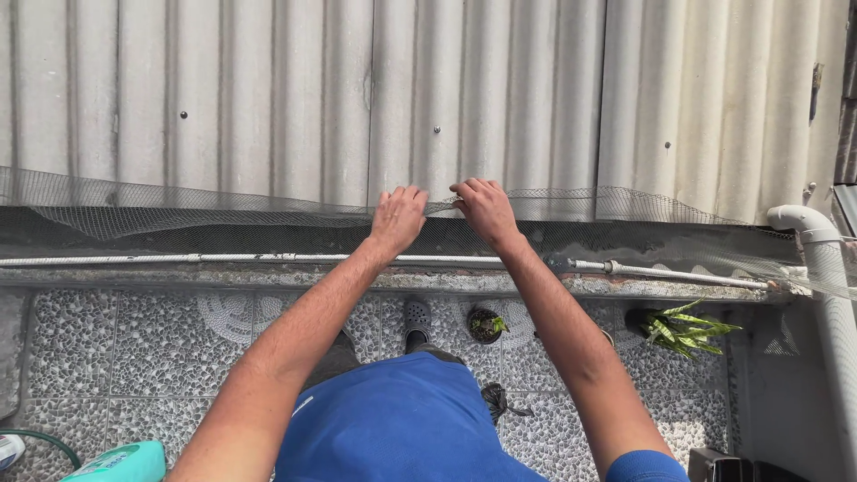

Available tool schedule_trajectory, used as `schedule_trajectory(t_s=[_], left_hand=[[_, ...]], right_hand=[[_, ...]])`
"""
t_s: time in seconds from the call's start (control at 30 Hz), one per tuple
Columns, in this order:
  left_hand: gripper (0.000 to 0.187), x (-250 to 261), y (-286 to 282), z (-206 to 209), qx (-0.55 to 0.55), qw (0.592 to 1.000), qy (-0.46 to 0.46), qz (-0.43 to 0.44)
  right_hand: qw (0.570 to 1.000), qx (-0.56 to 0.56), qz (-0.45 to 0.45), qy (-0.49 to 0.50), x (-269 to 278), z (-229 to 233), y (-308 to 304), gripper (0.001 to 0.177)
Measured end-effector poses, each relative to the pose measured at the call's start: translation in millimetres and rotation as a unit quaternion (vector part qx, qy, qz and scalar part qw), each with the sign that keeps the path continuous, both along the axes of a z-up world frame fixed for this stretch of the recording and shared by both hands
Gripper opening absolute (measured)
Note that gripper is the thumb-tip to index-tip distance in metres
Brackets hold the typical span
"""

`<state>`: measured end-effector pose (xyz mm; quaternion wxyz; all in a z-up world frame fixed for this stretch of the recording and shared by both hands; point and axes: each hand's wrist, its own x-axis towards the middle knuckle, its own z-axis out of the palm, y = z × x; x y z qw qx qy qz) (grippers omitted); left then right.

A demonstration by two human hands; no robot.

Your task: The person installs a mesh screen along the edge of a corrugated roof. They align the screen and secure it to a pipe and the roof structure using small ties.

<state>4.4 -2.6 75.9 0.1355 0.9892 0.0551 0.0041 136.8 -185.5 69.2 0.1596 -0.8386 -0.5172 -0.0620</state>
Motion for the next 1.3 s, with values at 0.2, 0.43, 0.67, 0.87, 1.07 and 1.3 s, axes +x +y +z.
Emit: schedule_trajectory(t_s=[0.2, 0.43, 0.67, 0.87, 1.07, 1.3], left_hand=[[0.019, 23, -6, -38, -0.053, 0.998, 0.026, -0.004], [0.017, 24, -6, -13, -0.086, 0.994, 0.072, 0.002], [0.013, 22, -14, -8, -0.096, 0.994, 0.043, 0.0], [0.009, 20, -19, -12, -0.089, 0.995, 0.018, 0.033], [0.008, 19, -22, -26, -0.09, 0.995, 0.013, 0.046], [0.005, 24, -21, -46, -0.092, 0.994, 0.021, 0.046]], right_hand=[[0.999, -0.005, -0.008, 0.041, 3, 5, -2, 0.025], [0.993, -0.026, -0.003, 0.114, 8, 12, -1, 0.016], [0.988, -0.061, 0.01, 0.14, 8, 21, -3, 0.023], [0.994, -0.071, 0.006, 0.082, 13, 22, -6, 0.019], [0.988, -0.099, 0.011, 0.122, 16, 20, 0, 0.011], [0.978, -0.152, 0.024, 0.14, 23, 20, 5, 0.006]])
